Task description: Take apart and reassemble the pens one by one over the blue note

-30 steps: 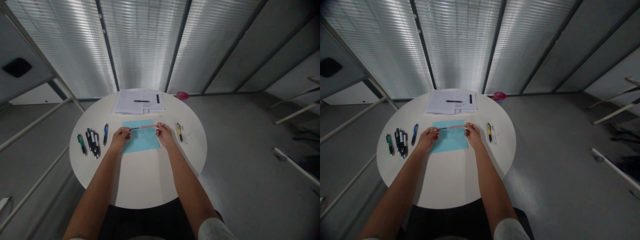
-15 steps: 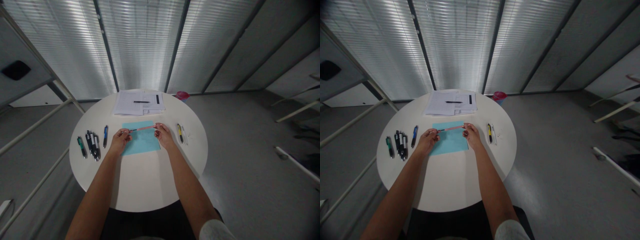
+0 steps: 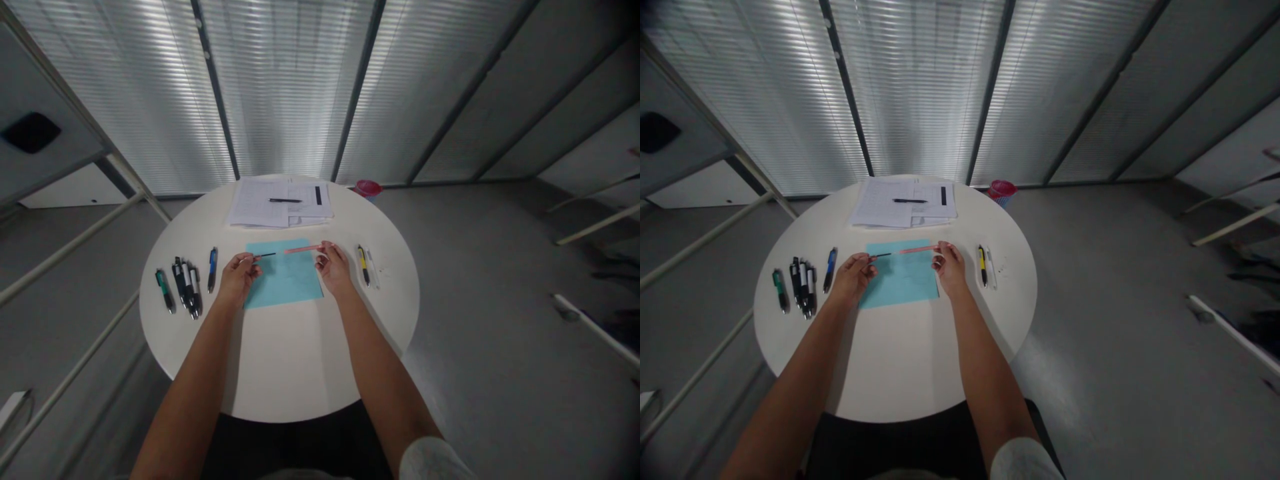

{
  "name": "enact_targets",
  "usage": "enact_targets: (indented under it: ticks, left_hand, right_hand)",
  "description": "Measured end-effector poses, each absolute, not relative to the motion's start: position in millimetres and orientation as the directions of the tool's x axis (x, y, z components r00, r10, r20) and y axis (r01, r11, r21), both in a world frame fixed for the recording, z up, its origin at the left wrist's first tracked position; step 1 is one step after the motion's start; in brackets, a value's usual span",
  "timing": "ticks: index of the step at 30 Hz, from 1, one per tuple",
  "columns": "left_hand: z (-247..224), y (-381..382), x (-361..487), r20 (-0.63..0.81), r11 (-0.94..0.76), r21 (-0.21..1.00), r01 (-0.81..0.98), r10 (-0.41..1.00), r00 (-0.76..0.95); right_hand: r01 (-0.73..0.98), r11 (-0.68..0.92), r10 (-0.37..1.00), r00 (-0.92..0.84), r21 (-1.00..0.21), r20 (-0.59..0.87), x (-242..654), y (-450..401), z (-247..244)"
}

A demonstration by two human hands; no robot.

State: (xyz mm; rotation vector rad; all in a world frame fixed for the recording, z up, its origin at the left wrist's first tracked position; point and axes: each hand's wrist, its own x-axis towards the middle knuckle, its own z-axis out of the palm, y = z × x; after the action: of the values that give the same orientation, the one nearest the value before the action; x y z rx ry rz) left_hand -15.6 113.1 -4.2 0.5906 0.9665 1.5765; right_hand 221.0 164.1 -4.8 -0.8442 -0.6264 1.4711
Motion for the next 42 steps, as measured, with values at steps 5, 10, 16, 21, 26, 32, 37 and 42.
enact_targets:
  ticks: [5,10,16,21,26,32,37,42]
  left_hand:
    - [-5,116,-17,-0.143,-0.033,0.830,-0.557,0.953,-0.269]
    - [-8,119,-18,-0.153,-0.036,0.831,-0.555,0.945,-0.289]
    - [-11,120,-18,-0.144,-0.058,0.831,-0.554,0.938,-0.314]
    - [-11,120,-16,-0.134,-0.062,0.833,-0.550,0.941,-0.309]
    - [-11,119,-14,-0.124,-0.059,0.843,-0.534,0.946,-0.300]
    - [-11,119,-13,-0.123,-0.044,0.859,-0.509,0.949,-0.289]
    - [-8,117,-11,-0.125,-0.036,0.863,-0.505,0.951,-0.283]
    - [-9,114,-11,-0.101,-0.043,0.867,-0.497,0.960,-0.261]
  right_hand:
    - [-0.593,-0.034,0.982,0.130,-0.805,-0.138,226,166,-2]
    - [-0.454,0.120,0.954,0.297,-0.883,-0.023,226,168,-3]
    - [-0.149,0.266,0.926,0.313,-0.952,0.210,218,163,-5]
    - [-0.029,0.364,0.899,0.273,-0.931,0.343,214,155,0]
    - [0.079,0.375,0.897,0.222,-0.924,0.383,211,151,-3]
    - [0.242,0.335,0.917,0.140,-0.911,0.375,210,152,-13]
    - [0.612,0.422,0.889,-0.137,-0.669,0.436,210,152,-16]
    - [0.751,0.414,0.893,-0.226,-0.513,0.389,208,148,-14]
